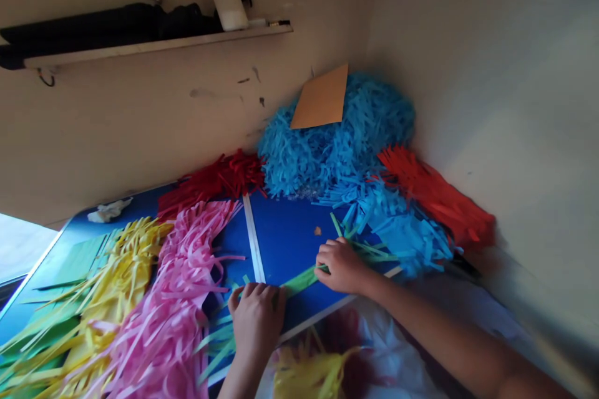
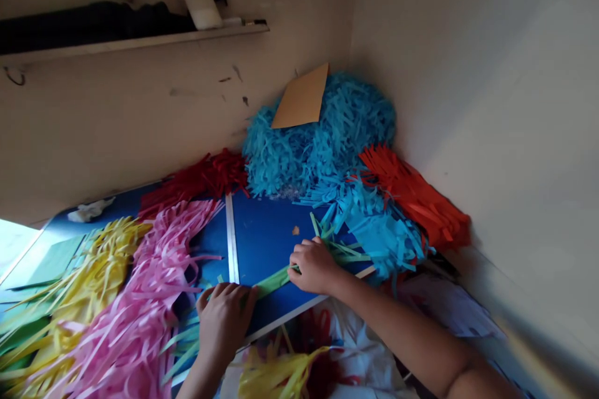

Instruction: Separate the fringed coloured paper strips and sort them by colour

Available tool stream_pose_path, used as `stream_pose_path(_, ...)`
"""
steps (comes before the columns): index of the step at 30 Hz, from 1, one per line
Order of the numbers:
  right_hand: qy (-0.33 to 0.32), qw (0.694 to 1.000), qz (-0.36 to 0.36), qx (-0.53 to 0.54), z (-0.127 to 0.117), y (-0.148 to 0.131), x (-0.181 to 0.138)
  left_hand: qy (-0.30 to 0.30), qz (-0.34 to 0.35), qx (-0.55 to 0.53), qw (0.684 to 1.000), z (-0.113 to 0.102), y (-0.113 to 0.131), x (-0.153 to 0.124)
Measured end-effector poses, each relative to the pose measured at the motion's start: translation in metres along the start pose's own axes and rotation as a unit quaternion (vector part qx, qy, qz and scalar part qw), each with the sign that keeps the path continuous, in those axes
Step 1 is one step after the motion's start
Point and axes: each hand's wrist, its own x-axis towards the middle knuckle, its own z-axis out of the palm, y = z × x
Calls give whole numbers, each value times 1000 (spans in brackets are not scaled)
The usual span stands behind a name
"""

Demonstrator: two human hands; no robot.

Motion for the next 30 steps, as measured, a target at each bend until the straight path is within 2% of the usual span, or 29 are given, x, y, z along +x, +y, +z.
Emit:
stream_pose_path(9, -13, 999, 33, -11, 4, -4, 6, -38, -12, 37, 999, 0, 4, 6)
stream_pose_path(12, -9, 999, 35, -10, 0, -4, 7, -14, -4, 46, 999, 0, 0, 4)
stream_pose_path(15, 9, 999, 47, -15, -14, 4, 6, 40, 64, 36, 997, 2, -9, 2)
stream_pose_path(17, 55, 996, 62, -32, -25, 8, 2, 36, 143, 15, 989, 2, -14, 2)
stream_pose_path(18, 80, 995, 49, -39, -30, 8, 0, 23, 176, 5, 984, 1, -16, 2)
stream_pose_path(20, 95, 993, -45, -51, -32, 5, -5, -5, 207, -3, 978, -2, -15, 3)
stream_pose_path(22, 57, 979, -182, -67, -26, -2, -8, -23, 202, -6, 979, -9, -9, 5)
stream_pose_path(24, 20, 960, -262, -99, -17, -6, -7, -38, 189, -7, 981, -17, -1, 7)
stream_pose_path(27, 19, 955, -272, -113, -6, -5, 2, -45, 175, 4, 984, -25, 8, 9)
stream_pose_path(30, 5, 970, -227, -84, -6, -4, 9, -33, 161, 16, 986, -24, 12, 11)
